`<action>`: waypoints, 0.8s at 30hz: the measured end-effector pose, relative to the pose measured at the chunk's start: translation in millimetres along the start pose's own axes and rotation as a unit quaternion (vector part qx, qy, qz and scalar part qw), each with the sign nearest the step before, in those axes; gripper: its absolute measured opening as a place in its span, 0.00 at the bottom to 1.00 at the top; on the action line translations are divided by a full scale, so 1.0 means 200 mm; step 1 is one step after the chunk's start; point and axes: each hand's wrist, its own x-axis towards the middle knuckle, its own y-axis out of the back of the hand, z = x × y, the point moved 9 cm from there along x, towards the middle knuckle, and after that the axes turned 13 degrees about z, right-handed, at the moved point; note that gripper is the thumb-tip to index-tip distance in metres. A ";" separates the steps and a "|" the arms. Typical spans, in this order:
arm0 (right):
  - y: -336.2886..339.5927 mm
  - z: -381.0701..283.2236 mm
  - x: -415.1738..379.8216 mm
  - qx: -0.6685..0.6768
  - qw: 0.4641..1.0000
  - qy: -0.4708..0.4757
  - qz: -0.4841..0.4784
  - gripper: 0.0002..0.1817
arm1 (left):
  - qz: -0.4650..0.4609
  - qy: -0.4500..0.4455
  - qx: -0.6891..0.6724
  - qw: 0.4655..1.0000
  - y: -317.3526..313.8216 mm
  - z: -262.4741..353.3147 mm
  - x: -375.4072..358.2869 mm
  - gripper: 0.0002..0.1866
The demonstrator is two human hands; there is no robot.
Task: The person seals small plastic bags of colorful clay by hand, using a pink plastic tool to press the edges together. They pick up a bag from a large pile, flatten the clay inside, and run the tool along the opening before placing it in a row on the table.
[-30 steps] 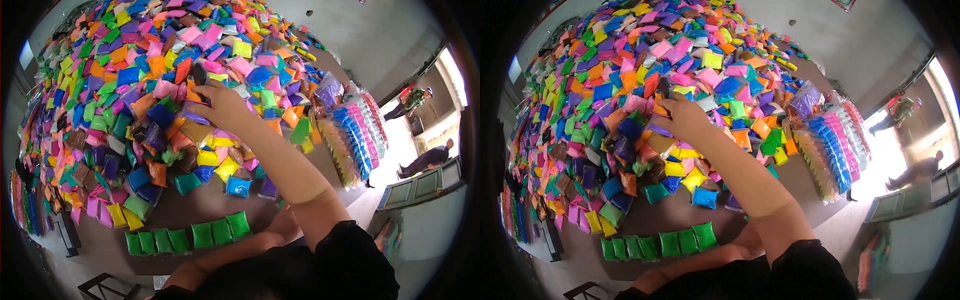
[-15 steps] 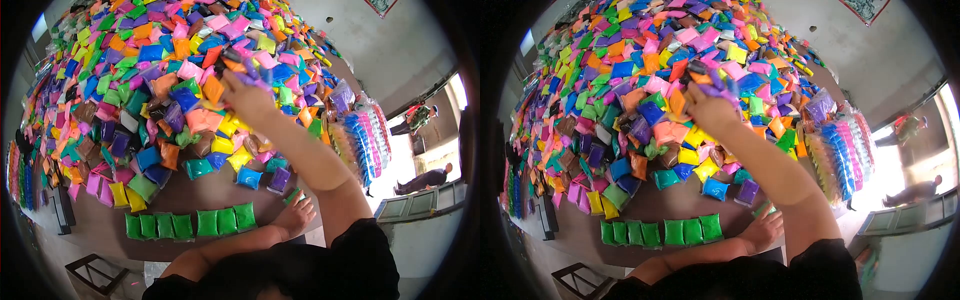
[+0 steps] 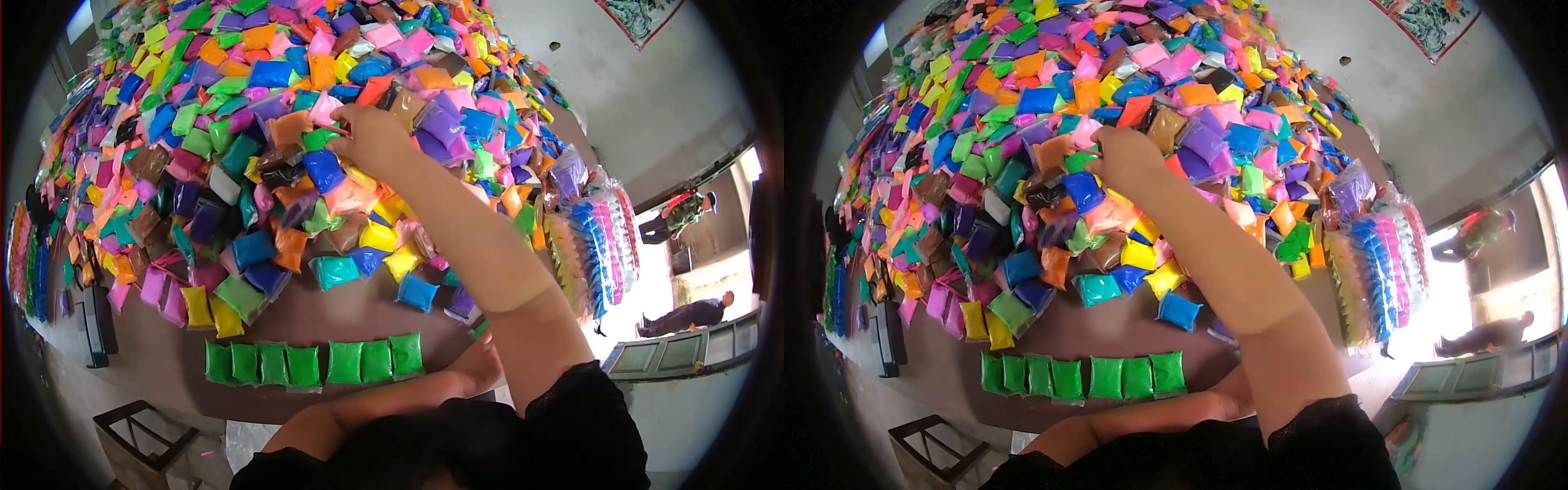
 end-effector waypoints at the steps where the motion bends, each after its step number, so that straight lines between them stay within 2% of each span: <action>1: -0.01 0.01 -0.01 0.050 0.998 -0.027 0.019 0.27 | -0.008 0.036 0.039 0.999 0.04 0.18 0.03 0.15; 2: -0.02 0.03 -0.03 0.101 0.993 -0.057 0.035 0.27 | -0.016 0.076 0.075 0.994 0.06 0.27 0.03 0.16; 3: 0.00 -0.01 -0.04 0.099 0.994 -0.005 0.046 0.28 | -0.015 0.077 0.074 0.994 0.05 0.25 0.02 0.16; 4: 0.02 0.00 -0.05 0.099 0.994 -0.006 0.046 0.28 | -0.003 0.044 0.076 0.996 0.04 0.26 0.02 0.14; 6: 0.01 0.09 -0.10 0.173 0.978 -0.116 -0.025 0.29 | 0.006 0.010 0.077 0.997 0.04 0.20 0.01 0.15; 7: 0.09 0.09 -0.12 0.171 0.978 -0.118 -0.024 0.29 | -0.021 -0.121 0.278 0.953 0.01 0.20 -0.01 0.16; 8: 0.15 0.11 -0.15 0.259 0.950 -0.172 -0.023 0.28 | -0.047 -0.246 0.461 0.851 -0.05 0.18 -0.04 0.17; 9: 0.20 0.14 -0.20 0.345 0.911 -0.225 -0.021 0.28 | -0.051 -0.247 0.459 0.852 -0.05 0.21 -0.04 0.17; 10: 0.25 0.17 -0.25 0.343 0.911 -0.229 -0.018 0.28 | -0.095 -0.242 0.513 0.818 -0.06 0.24 -0.04 0.17; 11: 0.29 0.22 -0.32 0.399 0.880 -0.259 0.004 0.25 | -0.139 -0.236 0.564 0.779 -0.06 0.25 -0.04 0.17; 12: 0.32 0.26 -0.40 0.452 0.844 -0.288 0.026 0.22 | -0.147 -0.238 0.558 0.781 -0.06 0.26 -0.03 0.17; 13: 0.36 0.32 -0.48 0.422 0.850 -0.305 0.082 0.25 | -0.147 -0.249 0.547 0.786 -0.06 0.28 -0.03 0.18; 15: 0.46 0.36 -0.70 0.401 0.850 -0.327 0.097 0.25 | -0.152 -0.249 0.522 0.801 -0.08 0.31 -0.05 0.19; 18: 0.61 0.40 -1.10 0.357 0.853 -0.366 0.109 0.23 | -0.129 -0.241 0.546 0.792 -0.05 0.35 -0.03 0.22; 20: 0.65 0.47 -1.41 0.302 0.870 -0.380 0.084 0.20 | -0.051 -0.278 0.634 0.720 0.00 0.33 -0.03 0.27; 21: 0.68 0.51 -1.56 0.304 0.865 -0.390 0.088 0.20 | -0.059 -0.256 0.644 0.718 0.01 0.30 -0.03 0.28; 23: 0.78 0.64 -1.87 0.387 0.771 -0.475 0.174 0.16 | -0.068 -0.236 0.649 0.720 0.03 0.24 -0.04 0.26; 24: 0.84 0.67 -1.97 0.387 0.767 -0.479 0.182 0.16 | -0.065 -0.249 0.639 0.725 0.03 0.29 -0.05 0.25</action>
